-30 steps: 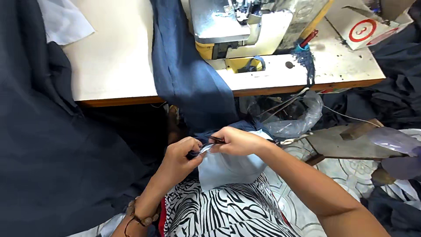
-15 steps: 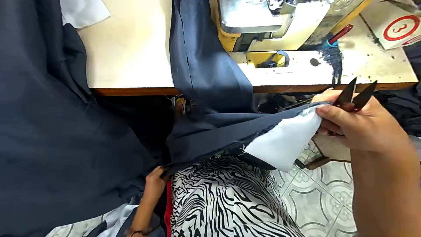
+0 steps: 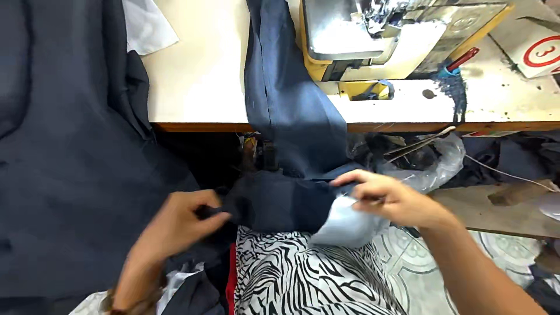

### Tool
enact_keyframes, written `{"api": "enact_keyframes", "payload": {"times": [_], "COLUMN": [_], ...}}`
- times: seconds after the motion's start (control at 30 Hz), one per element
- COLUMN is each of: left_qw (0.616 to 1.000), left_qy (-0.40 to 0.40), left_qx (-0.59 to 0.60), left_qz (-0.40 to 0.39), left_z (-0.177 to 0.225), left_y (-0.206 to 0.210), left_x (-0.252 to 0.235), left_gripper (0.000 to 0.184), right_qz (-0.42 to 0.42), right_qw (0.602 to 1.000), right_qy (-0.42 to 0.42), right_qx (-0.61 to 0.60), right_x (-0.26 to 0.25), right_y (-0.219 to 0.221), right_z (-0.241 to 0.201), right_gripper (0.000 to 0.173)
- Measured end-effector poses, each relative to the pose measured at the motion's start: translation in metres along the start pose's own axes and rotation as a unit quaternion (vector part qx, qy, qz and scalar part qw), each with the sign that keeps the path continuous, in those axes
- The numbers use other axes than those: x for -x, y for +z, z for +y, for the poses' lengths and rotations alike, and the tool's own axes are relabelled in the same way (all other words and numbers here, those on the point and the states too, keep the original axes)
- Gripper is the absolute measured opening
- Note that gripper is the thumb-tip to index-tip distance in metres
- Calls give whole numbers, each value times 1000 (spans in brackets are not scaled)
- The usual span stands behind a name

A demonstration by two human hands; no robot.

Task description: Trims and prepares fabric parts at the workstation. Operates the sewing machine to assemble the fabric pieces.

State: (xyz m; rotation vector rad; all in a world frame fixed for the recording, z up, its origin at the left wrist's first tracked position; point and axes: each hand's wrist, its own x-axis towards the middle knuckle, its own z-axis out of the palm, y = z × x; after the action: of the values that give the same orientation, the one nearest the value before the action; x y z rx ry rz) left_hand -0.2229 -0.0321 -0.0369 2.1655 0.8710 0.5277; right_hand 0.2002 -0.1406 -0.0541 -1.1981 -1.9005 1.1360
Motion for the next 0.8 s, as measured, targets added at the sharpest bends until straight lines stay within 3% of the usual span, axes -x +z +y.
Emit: {"api": "enact_keyframes", "payload": {"times": [0.1, 0.2, 0.4, 0.47, 0.53, 0.63, 0.73, 0.8], "left_qw": [988, 980, 948, 948, 959, 939, 903, 897], "left_qy": [109, 142, 158, 165, 125, -34, -149, -191], "left_qx": [-23, -22, 142, 107, 9, -68, -173, -219], "left_qz": [-103, -140, -237, -251, -255, -334, -365, -333], "left_z": [60, 83, 56, 34, 8, -32, -60, -74], "left_y": [44, 45, 48, 58, 73, 78, 48, 8], "left_x": [-46, -65, -60, -49, -33, -11, 6, 16], "left_gripper": [17, 9, 21, 29, 32, 35, 36, 35], "right_qz": [-119, -144, -196, -191, -165, -110, -71, -53], "right_qw": [981, 967, 958, 961, 970, 985, 995, 995], "right_qy": [-154, -208, -198, -186, -160, -104, -22, 44], "right_qx": [-8, -13, -65, -72, -75, -79, -73, -77], "right_x": [-44, -64, -53, -39, -19, 13, 40, 51], "right_y": [46, 66, 48, 25, -8, -55, -82, -87], "right_z": [-42, -57, -48, -40, -30, -10, 3, 10], "right_gripper": [15, 13, 18, 21, 24, 23, 19, 18]}}
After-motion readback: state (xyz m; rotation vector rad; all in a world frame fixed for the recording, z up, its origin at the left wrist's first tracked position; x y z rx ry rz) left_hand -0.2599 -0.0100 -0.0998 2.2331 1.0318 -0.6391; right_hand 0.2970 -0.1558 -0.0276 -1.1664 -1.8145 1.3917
